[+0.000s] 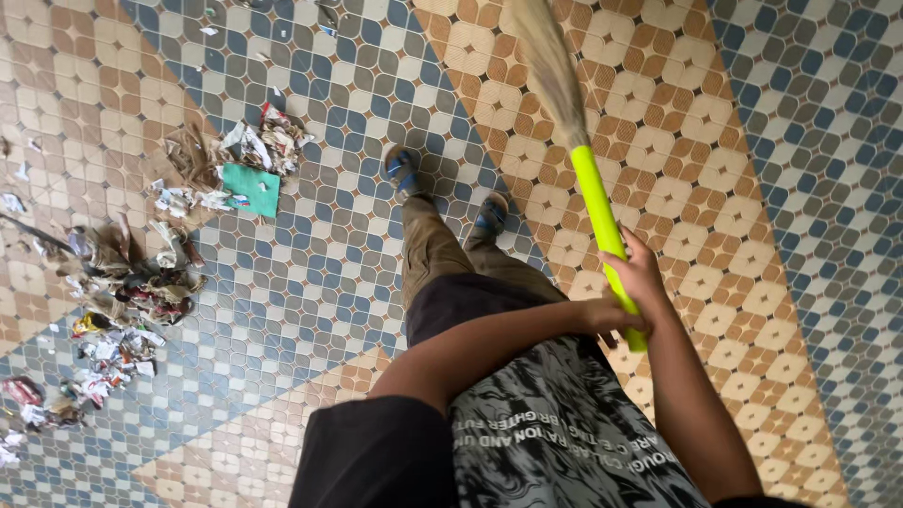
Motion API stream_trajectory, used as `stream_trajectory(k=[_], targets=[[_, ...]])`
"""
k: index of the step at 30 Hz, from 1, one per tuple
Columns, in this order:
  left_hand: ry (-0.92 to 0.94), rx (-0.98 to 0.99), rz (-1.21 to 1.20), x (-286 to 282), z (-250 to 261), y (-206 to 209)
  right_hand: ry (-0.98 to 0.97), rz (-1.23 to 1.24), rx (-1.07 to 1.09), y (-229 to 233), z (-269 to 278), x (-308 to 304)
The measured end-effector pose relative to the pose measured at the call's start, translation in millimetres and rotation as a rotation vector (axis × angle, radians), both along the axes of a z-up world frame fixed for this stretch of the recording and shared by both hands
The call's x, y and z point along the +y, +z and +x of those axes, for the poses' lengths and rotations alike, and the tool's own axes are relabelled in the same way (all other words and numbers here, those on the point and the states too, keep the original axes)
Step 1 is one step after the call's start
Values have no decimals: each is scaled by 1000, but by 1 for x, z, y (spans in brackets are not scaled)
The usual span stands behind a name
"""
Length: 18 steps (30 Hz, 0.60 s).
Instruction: The person sweeps a tiled floor by hand using a broom, moving paper scraps and debris into a single pile.
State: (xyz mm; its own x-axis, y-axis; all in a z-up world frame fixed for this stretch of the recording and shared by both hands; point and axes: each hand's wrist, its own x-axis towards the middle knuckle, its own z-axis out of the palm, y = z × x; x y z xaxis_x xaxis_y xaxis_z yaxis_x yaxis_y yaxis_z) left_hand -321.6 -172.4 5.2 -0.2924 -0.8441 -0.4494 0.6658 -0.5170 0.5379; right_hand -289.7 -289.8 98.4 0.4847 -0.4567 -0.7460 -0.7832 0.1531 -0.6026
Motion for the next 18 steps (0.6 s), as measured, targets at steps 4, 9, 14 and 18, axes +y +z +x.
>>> stream_trajectory(k=[4,9,14,18], targets=[[-46,158,-11,5,-38,-12,-187,17,53,-22,-54,16],[-52,157,339,21,-4,12,-285,176,117,-102,-90,16],[68,274,378,53,48,12,-112,168,397,-136,-48,39],[197,129,420,100,113,-4,-23,111,212,-149,44,89]])
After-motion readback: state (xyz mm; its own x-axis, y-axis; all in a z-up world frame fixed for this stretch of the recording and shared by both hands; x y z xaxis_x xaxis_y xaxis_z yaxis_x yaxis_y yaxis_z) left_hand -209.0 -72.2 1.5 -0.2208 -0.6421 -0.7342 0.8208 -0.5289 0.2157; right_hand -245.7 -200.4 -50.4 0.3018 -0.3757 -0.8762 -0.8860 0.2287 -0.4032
